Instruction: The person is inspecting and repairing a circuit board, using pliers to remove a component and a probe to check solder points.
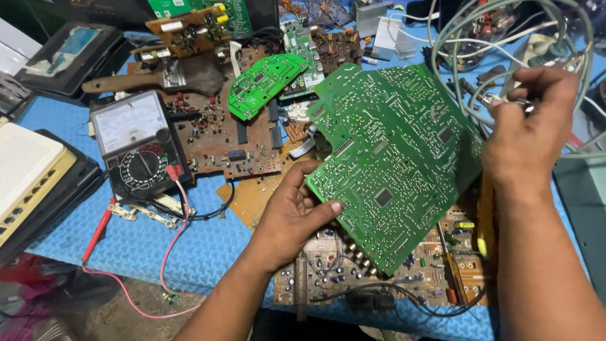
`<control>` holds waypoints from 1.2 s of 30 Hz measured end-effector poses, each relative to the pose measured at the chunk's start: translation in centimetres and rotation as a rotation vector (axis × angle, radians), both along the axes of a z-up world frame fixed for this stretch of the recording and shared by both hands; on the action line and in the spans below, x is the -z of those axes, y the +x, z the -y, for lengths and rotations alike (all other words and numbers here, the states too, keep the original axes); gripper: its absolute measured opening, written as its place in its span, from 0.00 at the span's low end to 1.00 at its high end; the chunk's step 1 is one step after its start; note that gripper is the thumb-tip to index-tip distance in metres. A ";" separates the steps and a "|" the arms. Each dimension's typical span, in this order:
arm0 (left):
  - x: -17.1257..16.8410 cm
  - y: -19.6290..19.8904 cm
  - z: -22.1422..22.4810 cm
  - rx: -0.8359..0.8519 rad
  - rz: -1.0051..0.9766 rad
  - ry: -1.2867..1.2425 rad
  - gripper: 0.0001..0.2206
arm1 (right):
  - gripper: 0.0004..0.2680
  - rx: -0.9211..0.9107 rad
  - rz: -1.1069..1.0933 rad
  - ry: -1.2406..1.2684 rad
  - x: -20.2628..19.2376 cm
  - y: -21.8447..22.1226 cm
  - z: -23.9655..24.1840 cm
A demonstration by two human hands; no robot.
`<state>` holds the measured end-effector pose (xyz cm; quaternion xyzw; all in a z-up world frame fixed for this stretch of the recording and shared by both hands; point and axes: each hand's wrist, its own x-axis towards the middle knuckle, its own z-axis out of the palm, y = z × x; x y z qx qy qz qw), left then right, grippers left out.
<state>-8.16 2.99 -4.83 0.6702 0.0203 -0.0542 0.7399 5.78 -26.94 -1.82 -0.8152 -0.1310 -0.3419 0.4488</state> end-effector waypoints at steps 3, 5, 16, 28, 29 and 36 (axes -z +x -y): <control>1.0 0.3 -0.1 -0.037 0.014 -0.033 0.28 | 0.11 -0.053 -0.288 0.201 -1.1 -0.4 1.2; 1.2 0.3 0.2 -0.024 0.015 -0.142 0.26 | 0.11 -0.025 -0.474 0.092 -3.7 -1.5 0.8; 2.0 1.0 -0.2 -0.059 0.003 -0.384 0.25 | 0.11 -0.021 -0.867 -0.215 -7.2 -2.4 2.2; 0.9 2.0 -1.1 -0.107 0.057 -0.520 0.29 | 0.05 0.094 -0.900 -0.406 -10.4 -5.2 2.6; 0.8 2.0 -1.2 -0.121 0.045 -0.544 0.28 | 0.05 0.103 -0.917 -0.453 -10.2 -5.4 2.8; 0.8 1.8 -1.8 -0.046 -0.093 -0.837 0.15 | 0.07 0.101 -0.997 -0.363 -8.5 -7.5 4.7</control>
